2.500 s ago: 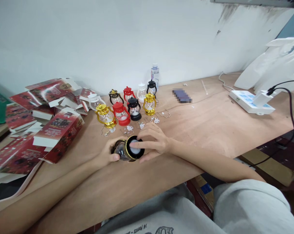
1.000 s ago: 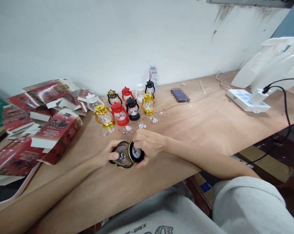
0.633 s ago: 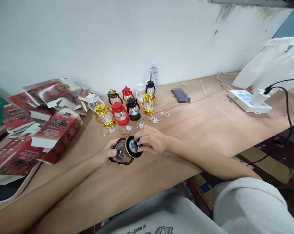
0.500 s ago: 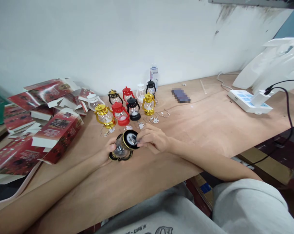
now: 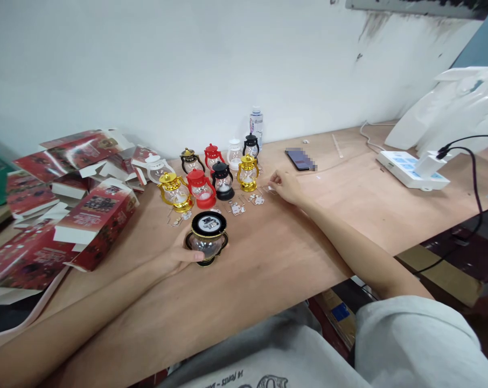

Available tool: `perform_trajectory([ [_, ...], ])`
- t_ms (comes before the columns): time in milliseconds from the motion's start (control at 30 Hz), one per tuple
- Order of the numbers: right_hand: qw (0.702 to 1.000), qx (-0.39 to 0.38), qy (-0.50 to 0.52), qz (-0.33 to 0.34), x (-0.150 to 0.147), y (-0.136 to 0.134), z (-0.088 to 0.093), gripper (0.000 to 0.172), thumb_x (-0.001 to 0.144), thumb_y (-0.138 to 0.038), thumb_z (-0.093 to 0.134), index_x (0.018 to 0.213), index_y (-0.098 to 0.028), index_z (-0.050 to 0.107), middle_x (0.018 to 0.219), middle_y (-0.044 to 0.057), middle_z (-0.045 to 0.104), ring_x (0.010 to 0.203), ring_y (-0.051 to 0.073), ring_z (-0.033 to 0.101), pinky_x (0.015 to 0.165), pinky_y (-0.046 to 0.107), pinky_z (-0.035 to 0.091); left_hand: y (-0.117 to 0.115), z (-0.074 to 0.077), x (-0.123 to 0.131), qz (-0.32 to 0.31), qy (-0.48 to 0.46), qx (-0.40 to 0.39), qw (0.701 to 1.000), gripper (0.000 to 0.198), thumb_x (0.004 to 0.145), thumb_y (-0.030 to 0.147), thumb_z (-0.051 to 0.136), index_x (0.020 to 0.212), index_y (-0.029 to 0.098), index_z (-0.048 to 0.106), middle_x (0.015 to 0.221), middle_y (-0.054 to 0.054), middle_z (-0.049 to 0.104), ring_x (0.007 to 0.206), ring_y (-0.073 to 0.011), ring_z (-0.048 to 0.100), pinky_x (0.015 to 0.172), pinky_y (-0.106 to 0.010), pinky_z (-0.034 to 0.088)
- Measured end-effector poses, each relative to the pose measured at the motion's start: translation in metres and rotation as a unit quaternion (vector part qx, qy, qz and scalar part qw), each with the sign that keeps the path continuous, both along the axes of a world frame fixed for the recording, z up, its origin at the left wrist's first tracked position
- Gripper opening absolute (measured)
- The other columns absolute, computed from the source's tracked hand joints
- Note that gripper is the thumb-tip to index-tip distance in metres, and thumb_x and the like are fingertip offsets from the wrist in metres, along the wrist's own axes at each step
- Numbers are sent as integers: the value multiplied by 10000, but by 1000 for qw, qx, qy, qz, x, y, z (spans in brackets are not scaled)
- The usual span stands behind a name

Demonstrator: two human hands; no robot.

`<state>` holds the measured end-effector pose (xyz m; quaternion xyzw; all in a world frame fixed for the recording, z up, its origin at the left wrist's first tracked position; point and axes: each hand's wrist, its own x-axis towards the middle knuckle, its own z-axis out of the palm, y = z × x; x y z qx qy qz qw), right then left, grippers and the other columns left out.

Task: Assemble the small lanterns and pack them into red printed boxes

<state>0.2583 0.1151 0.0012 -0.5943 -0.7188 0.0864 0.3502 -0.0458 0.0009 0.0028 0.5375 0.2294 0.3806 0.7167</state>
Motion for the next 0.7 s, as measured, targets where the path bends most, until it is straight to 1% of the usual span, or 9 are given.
perform_trajectory([
  [100,1000,18,-24,3,2,2,-5,80,770,-230,582,717,-169,576,715,57,644,737,198,540,689,325,412,-1,2,1,-4,2,16,1000,728,501,245,860,1119,177,482,1005,-70,641,890,-226,646,797,-323,486],
  [167,999,37,-37,2,2,2,-5,97,797,-228,542,743,-169,597,779,81,662,808,224,536,756,364,412,-2,3,2,13,4,42,999,706,522,266,852,1107,178,466,1035,-74,615,906,-231,639,805,-335,482],
  [200,998,52,-40,1,1,1,-5,123,818,-221,508,768,-168,606,816,90,667,839,233,534,790,383,408,-4,4,2,27,13,70,997,665,542,267,843,1079,182,460,1044,-71,602,917,-228,632,809,-337,479],
  [267,993,113,-36,5,-4,-3,-3,186,857,-202,433,825,-169,612,874,95,664,878,237,537,832,405,404,-8,3,3,67,41,166,983,576,575,239,823,1005,193,443,1023,-52,579,920,-203,612,800,-315,472],
  [333,977,212,-12,25,-16,-13,-1,214,883,-195,392,862,-175,604,884,88,651,870,225,554,820,399,426,-14,2,4,103,65,284,951,535,603,204,798,973,212,411,1011,-45,553,907,-177,590,780,-291,470],
  [400,949,308,23,56,-32,-29,3,190,895,-200,403,888,-180,591,872,80,635,851,211,572,775,376,456,-19,1,5,128,75,386,911,546,627,210,774,1021,229,397,1039,-62,525,929,-189,576,783,-311,477],
  [467,929,356,40,94,-49,-52,9,165,899,-181,425,934,-189,586,869,67,630,850,195,587,764,361,470,-21,1,5,153,110,464,865,572,650,234,750,1106,229,405,1070,-90,509,981,-222,551,815,-357,473],
  [567,900,399,36,172,-71,-88,19,193,874,-126,478,1004,-216,589,867,48,628,821,172,596,715,325,475,-17,4,3,203,197,531,799,551,685,236,707,1165,200,438,1048,-97,497,1005,-236,508,838,-378,455],
  [700,863,423,3,275,-88,-119,30,160,834,-130,582,972,-208,606,783,23,610,695,139,566,641,299,451,-10,5,0,251,242,561,751,486,703,209,680,1129,188,448,1022,-86,492,984,-224,496,818,-360,457],
])
